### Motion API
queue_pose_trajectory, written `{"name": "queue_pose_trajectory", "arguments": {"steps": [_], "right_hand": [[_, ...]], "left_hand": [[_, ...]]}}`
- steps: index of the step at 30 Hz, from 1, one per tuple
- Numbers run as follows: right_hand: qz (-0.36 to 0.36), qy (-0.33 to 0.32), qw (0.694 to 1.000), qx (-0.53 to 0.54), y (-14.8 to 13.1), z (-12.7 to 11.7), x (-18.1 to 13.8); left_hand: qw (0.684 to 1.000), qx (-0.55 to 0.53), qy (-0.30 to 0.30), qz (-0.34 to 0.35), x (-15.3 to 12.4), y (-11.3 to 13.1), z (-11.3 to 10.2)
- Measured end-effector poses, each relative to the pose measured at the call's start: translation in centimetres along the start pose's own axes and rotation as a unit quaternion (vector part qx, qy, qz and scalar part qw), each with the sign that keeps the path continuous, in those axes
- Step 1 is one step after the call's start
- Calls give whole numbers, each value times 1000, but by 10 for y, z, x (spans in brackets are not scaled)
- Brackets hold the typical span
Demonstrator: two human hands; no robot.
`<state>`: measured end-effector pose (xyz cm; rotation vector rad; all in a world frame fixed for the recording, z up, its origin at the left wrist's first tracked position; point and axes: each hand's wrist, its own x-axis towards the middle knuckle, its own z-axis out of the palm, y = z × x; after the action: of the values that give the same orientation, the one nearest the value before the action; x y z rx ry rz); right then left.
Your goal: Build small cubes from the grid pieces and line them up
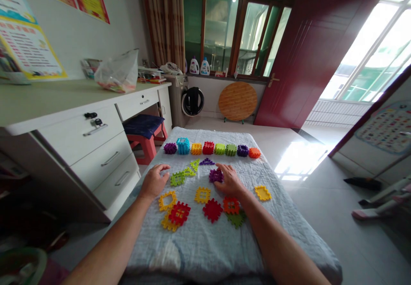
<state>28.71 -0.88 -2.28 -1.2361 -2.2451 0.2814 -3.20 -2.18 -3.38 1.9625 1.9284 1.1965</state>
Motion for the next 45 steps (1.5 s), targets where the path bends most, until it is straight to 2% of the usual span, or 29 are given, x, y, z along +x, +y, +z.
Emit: {"name": "queue_pose_trajectory", "arguments": {"steps": [6,8,11,14,18,23,27,31,35,41,43,45], "right_hand": [[18,-11,1000,-9,0,-5,-2],[16,-1,1000,-5,0,-5,-2],[17,18,1000,0,3,-6,-1],[21,21,1000,1,4,-7,-1],[21,3,1000,1,4,-7,-3],[8,8,999,44,11,-7,-5],[40,61,991,116,26,-12,-5],[98,122,977,142,38,-16,-4],[110,130,975,142,40,-13,-3],[102,120,976,152,37,-10,-3],[108,121,973,166,37,-10,-3],[116,123,969,180,38,-10,-4]], "left_hand": [[996,39,45,61,0,9,-5],[993,50,65,85,1,22,-10],[988,51,70,131,5,53,-19],[982,30,15,184,9,91,-20],[964,27,-138,226,14,129,0],[914,108,-305,244,20,149,39],[881,166,-371,243,27,158,62],[856,210,-400,252,36,166,75],[836,238,-417,265,42,175,78],[835,262,-407,261,39,184,74],[844,254,-389,267,36,181,69],[867,220,-353,274,35,173,60]]}}
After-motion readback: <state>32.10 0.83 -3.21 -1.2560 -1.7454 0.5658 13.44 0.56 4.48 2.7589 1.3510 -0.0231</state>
